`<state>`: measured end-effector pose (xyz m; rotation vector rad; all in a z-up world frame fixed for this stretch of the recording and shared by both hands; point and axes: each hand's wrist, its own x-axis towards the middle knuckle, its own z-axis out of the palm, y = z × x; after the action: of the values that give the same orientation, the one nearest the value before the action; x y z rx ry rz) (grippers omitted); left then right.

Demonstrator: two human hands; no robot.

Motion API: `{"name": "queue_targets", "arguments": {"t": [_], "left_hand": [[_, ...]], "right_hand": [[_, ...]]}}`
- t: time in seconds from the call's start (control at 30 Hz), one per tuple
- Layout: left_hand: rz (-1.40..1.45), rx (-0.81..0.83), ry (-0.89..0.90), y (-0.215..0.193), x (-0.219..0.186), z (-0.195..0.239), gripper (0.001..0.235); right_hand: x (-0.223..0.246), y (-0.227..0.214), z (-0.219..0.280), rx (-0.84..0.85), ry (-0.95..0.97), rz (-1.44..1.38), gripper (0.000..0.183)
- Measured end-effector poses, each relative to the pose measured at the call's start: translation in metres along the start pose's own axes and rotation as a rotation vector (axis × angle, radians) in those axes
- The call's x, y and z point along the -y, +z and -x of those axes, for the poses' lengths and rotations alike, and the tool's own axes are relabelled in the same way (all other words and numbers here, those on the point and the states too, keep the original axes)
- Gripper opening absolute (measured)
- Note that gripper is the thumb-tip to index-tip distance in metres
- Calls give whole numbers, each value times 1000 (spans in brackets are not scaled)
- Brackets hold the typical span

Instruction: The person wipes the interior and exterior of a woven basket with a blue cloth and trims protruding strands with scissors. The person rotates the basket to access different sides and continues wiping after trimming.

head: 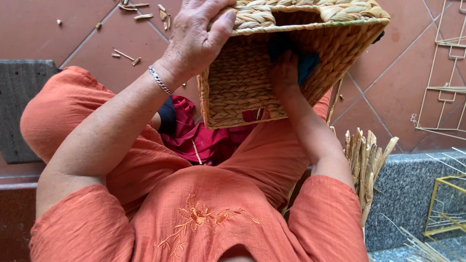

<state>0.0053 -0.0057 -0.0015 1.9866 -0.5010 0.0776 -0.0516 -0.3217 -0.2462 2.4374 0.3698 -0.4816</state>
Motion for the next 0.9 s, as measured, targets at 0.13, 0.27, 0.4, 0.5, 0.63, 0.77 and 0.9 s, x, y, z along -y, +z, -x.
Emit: {"name": "queue_targets", "arguments": {"t": [0.13,0.27,0.4,0.5,0.63,0.77,0.9], "left_hand": [[-75,-55,92,9,10,2,32],[-95,-67,86,11,13,-1,33],[-76,-60,62,12,13,2,32],[-56,-48,73,10,11,1,33],[-57,-50,81,7,7,0,30],[-23,-38,59,1,2,0,30],[-14,-40,50,4,3,-1,28]], "right_hand": [[-2,-11,3,110,18,-206,46],[-34,-56,-28,-553,44,-197,52],[-75,-104,-68,-852,112,-349,47],[-81,-110,-80,-762,160,-341,50],[-62,-91,-80,-588,170,-306,54],[-18,-51,-54,-327,166,-329,58],[15,-25,-15,-50,267,-581,62]]}}
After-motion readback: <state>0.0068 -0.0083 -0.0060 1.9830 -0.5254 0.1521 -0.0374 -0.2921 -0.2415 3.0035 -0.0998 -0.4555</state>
